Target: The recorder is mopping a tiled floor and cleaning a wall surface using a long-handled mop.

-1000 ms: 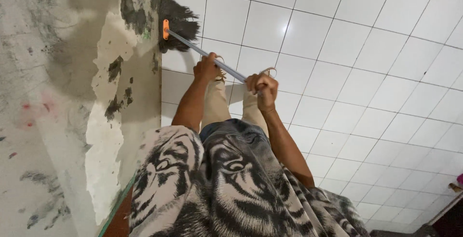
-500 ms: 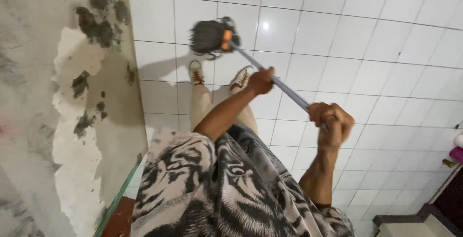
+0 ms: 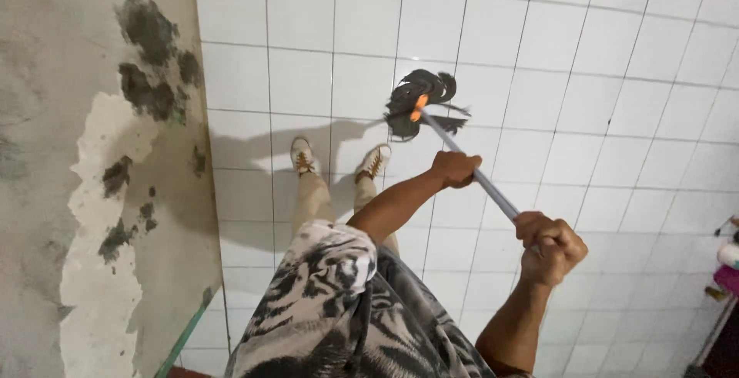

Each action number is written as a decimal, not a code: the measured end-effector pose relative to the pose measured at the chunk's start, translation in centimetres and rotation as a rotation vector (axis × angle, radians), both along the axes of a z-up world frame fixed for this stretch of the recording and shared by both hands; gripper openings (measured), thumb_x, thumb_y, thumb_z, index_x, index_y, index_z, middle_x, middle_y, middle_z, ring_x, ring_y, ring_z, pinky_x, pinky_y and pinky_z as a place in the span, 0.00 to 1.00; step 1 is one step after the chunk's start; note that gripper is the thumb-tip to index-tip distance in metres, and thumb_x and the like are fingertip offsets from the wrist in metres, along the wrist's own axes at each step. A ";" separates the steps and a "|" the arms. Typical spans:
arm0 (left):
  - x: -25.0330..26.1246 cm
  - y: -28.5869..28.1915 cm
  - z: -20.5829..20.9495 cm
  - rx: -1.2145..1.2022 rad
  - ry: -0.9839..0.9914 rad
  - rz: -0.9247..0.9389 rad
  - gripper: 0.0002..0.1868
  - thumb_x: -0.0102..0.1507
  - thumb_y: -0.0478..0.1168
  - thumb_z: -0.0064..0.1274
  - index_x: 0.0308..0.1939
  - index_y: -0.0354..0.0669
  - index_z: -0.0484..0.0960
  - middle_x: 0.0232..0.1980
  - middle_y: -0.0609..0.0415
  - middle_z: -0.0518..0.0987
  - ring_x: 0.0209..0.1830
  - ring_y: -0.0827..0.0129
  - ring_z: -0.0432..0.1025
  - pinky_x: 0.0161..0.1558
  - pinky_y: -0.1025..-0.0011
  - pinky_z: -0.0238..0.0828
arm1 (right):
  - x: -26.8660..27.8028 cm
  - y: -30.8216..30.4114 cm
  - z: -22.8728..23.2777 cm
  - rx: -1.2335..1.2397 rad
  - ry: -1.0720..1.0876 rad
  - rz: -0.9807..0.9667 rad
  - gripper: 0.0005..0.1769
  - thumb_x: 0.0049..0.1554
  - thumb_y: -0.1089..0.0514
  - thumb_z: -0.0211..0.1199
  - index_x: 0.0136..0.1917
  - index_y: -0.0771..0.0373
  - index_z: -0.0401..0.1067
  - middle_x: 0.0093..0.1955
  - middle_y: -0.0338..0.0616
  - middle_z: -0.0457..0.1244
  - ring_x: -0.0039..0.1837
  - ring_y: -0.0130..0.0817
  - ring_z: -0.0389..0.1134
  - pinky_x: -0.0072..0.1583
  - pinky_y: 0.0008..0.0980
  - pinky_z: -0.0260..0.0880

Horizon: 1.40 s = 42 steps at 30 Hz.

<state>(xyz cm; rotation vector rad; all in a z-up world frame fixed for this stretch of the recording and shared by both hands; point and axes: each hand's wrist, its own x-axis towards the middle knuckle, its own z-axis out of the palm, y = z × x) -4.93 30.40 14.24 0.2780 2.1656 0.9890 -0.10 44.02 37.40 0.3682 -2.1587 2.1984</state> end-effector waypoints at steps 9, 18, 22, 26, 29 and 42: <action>5.4 -14.4 -2.9 -0.206 0.019 0.209 0.18 0.64 0.57 0.54 0.50 0.53 0.75 0.42 0.45 0.82 0.46 0.48 0.78 0.43 0.49 0.74 | -0.6 -7.9 -5.2 -0.272 -0.129 0.117 0.09 0.52 0.60 0.42 0.30 0.59 0.52 0.24 0.42 0.47 0.29 0.32 0.44 0.36 0.41 0.53; 15.9 -35.5 -8.7 -0.418 -0.155 0.719 0.27 0.62 0.50 0.58 0.62 0.52 0.70 0.55 0.41 0.78 0.52 0.45 0.76 0.48 0.49 0.75 | 3.3 -27.7 -17.5 -0.225 -0.294 0.321 0.17 0.56 0.59 0.38 0.29 0.61 0.60 0.26 0.44 0.56 0.31 0.39 0.61 0.49 0.49 0.76; 18.3 -37.5 -6.3 -0.434 -0.164 0.828 0.27 0.60 0.48 0.58 0.62 0.53 0.69 0.55 0.40 0.76 0.50 0.47 0.77 0.48 0.51 0.75 | 6.2 -31.5 -16.8 -0.418 -0.390 0.449 0.06 0.51 0.64 0.42 0.33 0.63 0.58 0.29 0.46 0.53 0.35 0.35 0.52 0.47 0.42 0.64; 16.8 -34.8 -4.8 -0.332 -0.216 0.914 0.20 0.66 0.54 0.50 0.55 0.48 0.70 0.55 0.37 0.72 0.45 0.48 0.77 0.46 0.49 0.76 | 5.7 -29.6 -14.0 -0.174 -0.257 0.464 0.10 0.53 0.65 0.40 0.32 0.64 0.59 0.29 0.46 0.55 0.34 0.37 0.56 0.50 0.47 0.70; 15.0 -31.0 -5.5 -0.236 -0.145 0.905 0.22 0.69 0.58 0.46 0.51 0.44 0.70 0.52 0.34 0.73 0.43 0.46 0.77 0.44 0.48 0.76 | 4.5 -26.6 -10.5 -0.119 -0.166 0.445 0.13 0.56 0.66 0.39 0.33 0.66 0.61 0.29 0.47 0.57 0.34 0.38 0.58 0.50 0.48 0.70; 5.8 -30.3 -8.1 -0.084 0.017 0.622 0.25 0.60 0.43 0.58 0.61 0.58 0.70 0.58 0.42 0.74 0.53 0.48 0.75 0.50 0.53 0.74 | 6.8 -28.2 -14.2 -0.208 -0.092 -0.080 0.20 0.67 0.48 0.41 0.42 0.65 0.63 0.40 0.53 0.64 0.43 0.39 0.66 0.62 0.50 0.73</action>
